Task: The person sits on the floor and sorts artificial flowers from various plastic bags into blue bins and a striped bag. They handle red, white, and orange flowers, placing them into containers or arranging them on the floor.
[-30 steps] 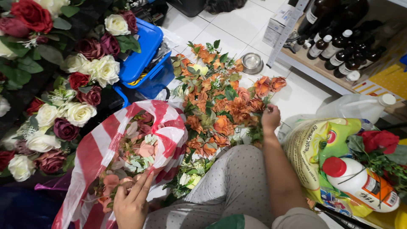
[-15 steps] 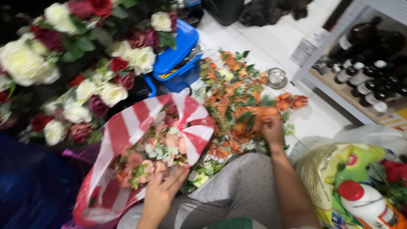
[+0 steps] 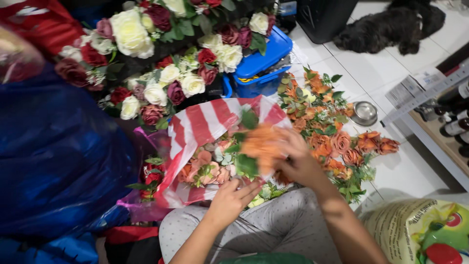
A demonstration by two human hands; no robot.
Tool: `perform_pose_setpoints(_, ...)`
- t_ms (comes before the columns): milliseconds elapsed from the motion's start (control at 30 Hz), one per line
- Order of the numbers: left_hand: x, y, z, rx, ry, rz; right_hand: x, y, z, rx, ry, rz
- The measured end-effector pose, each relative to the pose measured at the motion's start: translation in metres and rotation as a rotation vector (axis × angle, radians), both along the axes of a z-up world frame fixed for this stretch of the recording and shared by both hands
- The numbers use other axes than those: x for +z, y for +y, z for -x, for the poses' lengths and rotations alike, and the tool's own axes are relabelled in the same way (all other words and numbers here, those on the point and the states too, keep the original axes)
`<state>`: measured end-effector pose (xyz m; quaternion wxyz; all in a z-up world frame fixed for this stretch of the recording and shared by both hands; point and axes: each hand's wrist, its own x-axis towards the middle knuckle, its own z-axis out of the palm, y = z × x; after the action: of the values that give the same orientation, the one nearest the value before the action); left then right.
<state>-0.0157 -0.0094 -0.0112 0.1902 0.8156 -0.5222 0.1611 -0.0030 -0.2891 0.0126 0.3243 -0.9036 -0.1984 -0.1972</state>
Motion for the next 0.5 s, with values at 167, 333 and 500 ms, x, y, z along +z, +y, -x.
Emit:
perform_pose_setpoints(167,-0.009,0.003,0.004,-0.004,0.023,0.008,0.012,0.038,-0.027,-0.555,0.461,0.399)
perform_pose_setpoints(333,-0.013,0.006,0.003,-0.02,0.05,0.016,-0.03,0.014,-0.045,-0.5,0.207,0.077)
perform_pose_setpoints(500,-0.012,0.0,-0.002,0.018,0.035,0.023,-0.03,0.009,-0.044,-0.562,0.405,0.056)
